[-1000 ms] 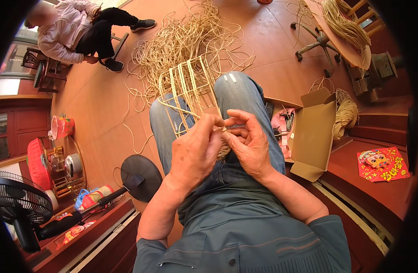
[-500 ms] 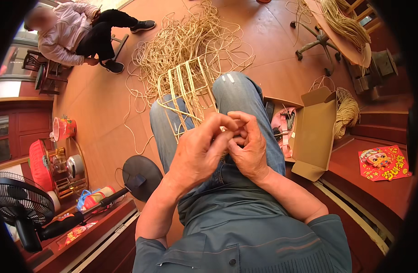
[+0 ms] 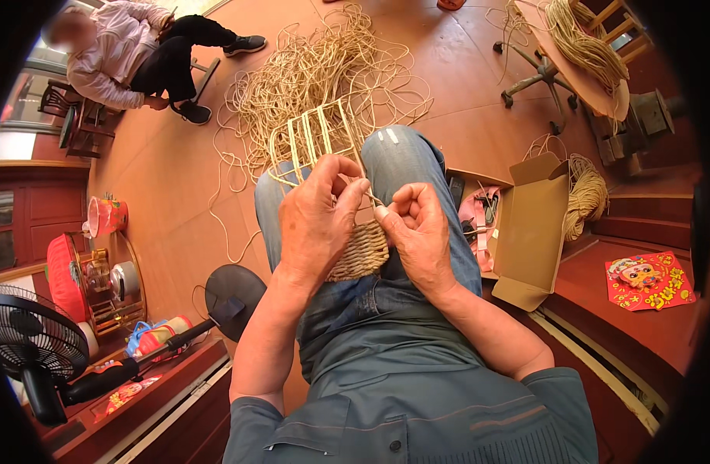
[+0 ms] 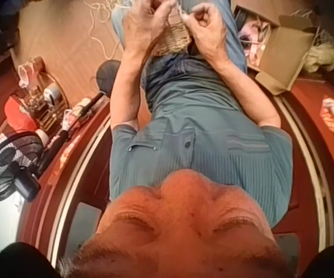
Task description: The person is weaving a small basket structure using long thin straw or wicker strips.
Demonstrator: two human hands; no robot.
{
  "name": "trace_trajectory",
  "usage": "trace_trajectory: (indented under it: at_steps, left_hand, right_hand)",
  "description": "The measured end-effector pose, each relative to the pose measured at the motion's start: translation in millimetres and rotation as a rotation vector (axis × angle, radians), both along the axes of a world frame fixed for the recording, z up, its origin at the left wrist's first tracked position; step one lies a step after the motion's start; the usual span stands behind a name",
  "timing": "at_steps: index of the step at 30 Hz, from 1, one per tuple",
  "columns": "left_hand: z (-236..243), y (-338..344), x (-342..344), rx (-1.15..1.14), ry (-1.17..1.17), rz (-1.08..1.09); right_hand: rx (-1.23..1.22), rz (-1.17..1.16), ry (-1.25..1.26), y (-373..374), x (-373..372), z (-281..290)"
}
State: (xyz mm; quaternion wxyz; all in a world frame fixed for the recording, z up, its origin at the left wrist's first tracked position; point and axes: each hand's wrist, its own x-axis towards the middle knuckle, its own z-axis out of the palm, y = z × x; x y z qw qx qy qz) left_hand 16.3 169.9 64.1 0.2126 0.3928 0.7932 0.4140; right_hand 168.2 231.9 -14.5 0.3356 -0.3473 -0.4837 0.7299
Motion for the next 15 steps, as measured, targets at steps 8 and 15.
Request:
trace_trajectory:
  at_steps: [8, 15]
  left_hand:
    - [-6.3, -2.5, -4.5, 0.14, -0.305, 0.025]
    - [-13.9, -25.8, -15.2, 0.234, -0.589, 0.034]
  right_hand:
    - [-0.033, 0.083, -0.096, 3.6, 2.6, 15.2]
    - [-0.026, 0.112, -0.131, 5.0, 5.7, 12.4]
